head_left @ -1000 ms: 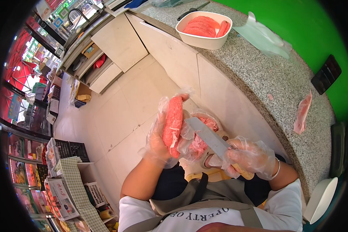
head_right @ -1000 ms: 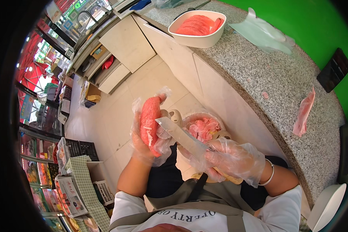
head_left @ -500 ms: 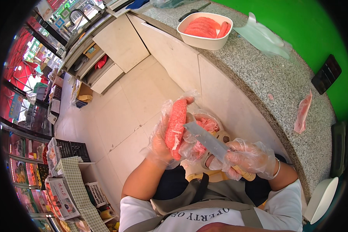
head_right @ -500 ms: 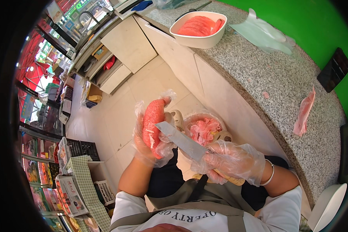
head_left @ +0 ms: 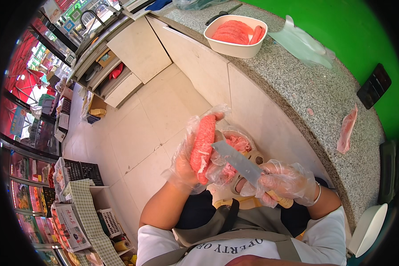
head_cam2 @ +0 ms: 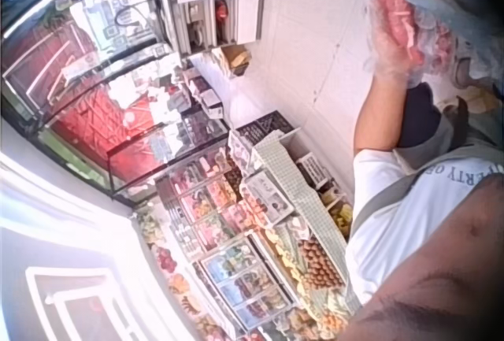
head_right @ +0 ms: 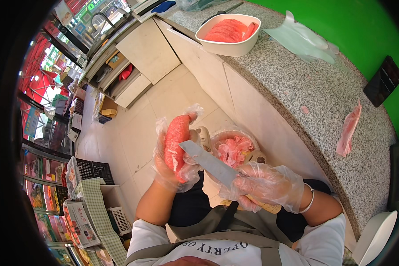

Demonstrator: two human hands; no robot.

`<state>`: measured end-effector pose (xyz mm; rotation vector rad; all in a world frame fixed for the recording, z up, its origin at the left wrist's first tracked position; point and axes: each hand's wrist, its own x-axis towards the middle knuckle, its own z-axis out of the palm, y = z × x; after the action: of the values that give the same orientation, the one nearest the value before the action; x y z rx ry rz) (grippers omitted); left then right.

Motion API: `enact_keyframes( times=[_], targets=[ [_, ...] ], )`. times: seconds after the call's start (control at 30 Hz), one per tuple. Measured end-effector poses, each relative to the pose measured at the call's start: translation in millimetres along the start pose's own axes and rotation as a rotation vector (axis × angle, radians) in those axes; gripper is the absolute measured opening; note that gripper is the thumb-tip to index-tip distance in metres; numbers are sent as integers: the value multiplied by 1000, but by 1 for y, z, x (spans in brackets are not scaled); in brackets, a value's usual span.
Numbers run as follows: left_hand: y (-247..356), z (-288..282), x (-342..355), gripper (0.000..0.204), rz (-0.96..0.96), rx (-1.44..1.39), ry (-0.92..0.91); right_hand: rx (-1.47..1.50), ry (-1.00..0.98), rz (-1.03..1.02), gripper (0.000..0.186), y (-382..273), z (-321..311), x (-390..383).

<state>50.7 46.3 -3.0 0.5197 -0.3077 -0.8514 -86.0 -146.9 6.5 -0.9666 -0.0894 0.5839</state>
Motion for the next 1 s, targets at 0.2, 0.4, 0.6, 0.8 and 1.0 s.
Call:
enact_keyframes(
  times=[0.2, 0.4, 0.6, 0.8, 1.0],
  targets=[
    [0, 3, -1, 71, -10, 11, 60, -92, 43, 30, 30, -5, 4, -2],
    [3, -10, -4, 79, -3, 204, 1, -393, 164, 80, 25, -17, 12, -6],
    [4, -9, -4, 77, -9, 193, -32, -484, 250, 5, 22, -14, 8, -10],
    [-1, 11, 0, 73, 77, 250, 63, -475, 261, 8, 21, -21, 7, -11],
    [1, -12, -3, 70, 42, 117, -43, -462, 290, 24, 20, -11, 4, -11]
  ],
)
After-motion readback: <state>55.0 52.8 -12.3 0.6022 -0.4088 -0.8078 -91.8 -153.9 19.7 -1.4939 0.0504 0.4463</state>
